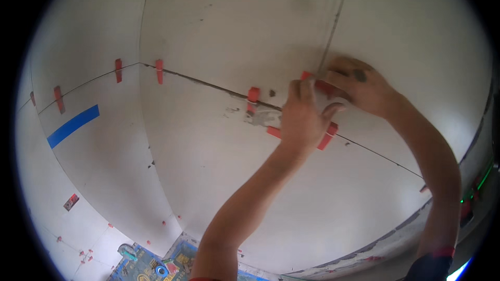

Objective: The person applies adhesive to a large tile using a trowel, presses the tile onto a wall, taps it into place with a mallet, and inserts spacers to align it with adjacent tiles.

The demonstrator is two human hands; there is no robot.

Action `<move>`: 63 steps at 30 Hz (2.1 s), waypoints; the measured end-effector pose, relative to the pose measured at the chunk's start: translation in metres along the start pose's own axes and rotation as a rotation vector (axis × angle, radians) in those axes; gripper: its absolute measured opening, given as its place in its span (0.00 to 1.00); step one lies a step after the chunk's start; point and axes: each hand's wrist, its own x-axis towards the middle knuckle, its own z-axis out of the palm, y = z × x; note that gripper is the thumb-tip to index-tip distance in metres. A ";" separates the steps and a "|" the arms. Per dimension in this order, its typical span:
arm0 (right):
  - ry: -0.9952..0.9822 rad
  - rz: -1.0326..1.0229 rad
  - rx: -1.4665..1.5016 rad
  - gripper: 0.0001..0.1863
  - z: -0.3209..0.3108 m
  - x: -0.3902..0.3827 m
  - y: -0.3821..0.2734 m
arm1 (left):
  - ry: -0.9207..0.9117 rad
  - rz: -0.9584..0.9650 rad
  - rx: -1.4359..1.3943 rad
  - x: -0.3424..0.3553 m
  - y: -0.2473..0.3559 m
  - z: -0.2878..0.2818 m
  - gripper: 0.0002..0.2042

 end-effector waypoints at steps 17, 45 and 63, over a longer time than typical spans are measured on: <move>-0.070 -0.131 0.026 0.17 0.014 0.028 0.007 | 0.157 0.114 0.182 0.000 -0.012 0.010 0.14; 0.137 0.471 0.294 0.15 -0.018 -0.173 -0.095 | -0.659 0.417 0.687 0.049 -0.024 -0.059 0.21; 0.114 0.441 0.388 0.16 -0.001 -0.159 -0.113 | -0.675 0.286 0.653 0.043 -0.015 -0.055 0.25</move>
